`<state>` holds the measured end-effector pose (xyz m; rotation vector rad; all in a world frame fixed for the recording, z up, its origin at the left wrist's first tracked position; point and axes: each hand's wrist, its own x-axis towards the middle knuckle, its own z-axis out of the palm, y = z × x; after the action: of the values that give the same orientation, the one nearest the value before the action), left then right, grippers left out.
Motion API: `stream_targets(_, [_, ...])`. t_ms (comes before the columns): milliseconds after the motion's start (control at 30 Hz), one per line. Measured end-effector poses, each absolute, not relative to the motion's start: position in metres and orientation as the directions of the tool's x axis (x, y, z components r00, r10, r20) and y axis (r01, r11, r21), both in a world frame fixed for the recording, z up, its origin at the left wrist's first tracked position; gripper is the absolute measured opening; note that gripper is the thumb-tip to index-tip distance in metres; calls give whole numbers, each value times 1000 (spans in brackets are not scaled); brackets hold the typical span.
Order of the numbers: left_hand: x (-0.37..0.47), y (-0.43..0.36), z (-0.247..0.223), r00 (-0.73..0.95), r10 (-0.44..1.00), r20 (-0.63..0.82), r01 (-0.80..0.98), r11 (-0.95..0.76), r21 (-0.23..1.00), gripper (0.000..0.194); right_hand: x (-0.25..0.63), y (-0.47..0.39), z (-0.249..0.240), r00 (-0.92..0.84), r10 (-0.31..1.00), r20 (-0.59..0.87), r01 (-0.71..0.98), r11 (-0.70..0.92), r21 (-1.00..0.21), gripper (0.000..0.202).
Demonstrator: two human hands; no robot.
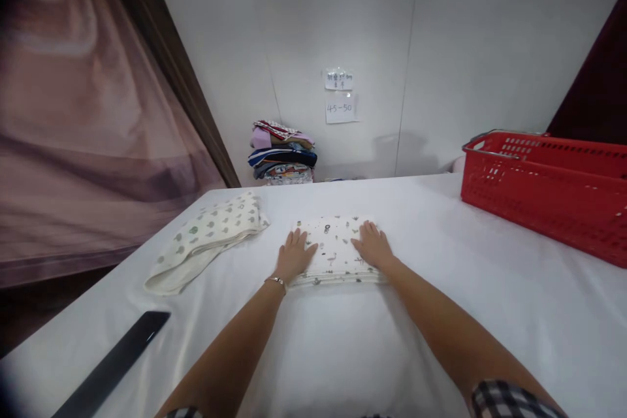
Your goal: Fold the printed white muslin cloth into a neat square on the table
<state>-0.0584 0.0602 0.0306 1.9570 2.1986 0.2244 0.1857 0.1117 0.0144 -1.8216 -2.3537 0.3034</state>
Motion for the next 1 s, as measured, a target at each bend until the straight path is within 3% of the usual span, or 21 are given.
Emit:
stream_targets(267, [-61,73,46,-135,984,-115,949,161,270,66,186,117,26,-261,965,-23,939,249,-239,57])
stream_targets(400, [-57,92,56,-124,991,-53,967,132,218,71,186,137,36,-205,979,-10,941,194,-275,63])
stream_targets(600, [-63,104,30,-134,990,-33,961,138,240,69,194,158,8,-169,985,-15,935,156,-318,68])
stream_targets(767, [-67,104,23,-131,991,12,954,123,272,67,197,163,-6,-177,983,38,889,177,-422,67])
stream_targets(900, [-71,106,32,-205,979,-1,898,188,397,67,206,166,-1,-107,993,52,794,117,-597,65])
stream_targets(1000, [-78,110,41,-356,933,-50,791,330,515,66,220,166,4,-6,999,37,770,29,-637,63])
